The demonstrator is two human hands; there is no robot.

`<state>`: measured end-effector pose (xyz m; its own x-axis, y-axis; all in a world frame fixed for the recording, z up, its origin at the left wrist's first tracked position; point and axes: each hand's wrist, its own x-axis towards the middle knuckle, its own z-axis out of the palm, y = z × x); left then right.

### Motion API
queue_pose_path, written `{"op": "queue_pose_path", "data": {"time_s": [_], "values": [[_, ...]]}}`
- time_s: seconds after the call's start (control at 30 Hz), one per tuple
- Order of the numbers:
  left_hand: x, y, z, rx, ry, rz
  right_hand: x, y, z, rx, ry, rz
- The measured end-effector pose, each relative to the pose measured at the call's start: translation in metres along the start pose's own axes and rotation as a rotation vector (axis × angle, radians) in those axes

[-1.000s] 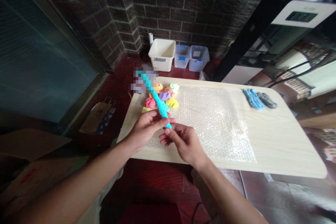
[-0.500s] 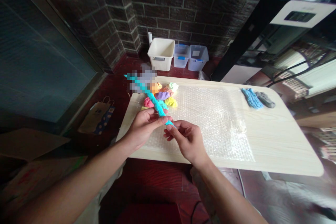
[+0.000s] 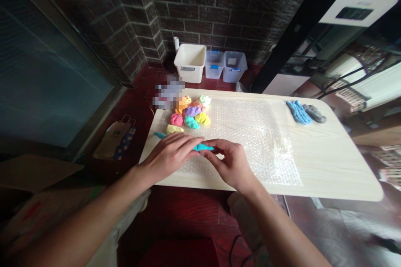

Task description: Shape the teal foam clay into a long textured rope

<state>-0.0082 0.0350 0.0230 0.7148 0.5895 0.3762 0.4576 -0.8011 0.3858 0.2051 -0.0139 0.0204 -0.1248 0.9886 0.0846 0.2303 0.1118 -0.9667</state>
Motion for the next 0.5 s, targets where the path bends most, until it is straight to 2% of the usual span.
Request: {"op": "queue_pose_path", "data": {"time_s": [0.07,0.17,0.4,0.5], "values": [[-0.001,-0.002,0.003,0.049,-0.043,-0.040,0.000,-0.002,0.002,0.108,-0.004,0.031],[-0.002,-0.003,0.000,0.113,-0.039,-0.066,0.000,-0.003,0.003,0.213,0.022,0.049],[-0.002,0.001,-0.007,0.031,-0.020,-0.032,-0.002,-0.001,0.005,0.195,0.040,0.023],[-0.002,-0.001,-0.004,0.026,0.054,0.010,-0.001,-0.001,0.006,0.225,0.042,0.012]]}}
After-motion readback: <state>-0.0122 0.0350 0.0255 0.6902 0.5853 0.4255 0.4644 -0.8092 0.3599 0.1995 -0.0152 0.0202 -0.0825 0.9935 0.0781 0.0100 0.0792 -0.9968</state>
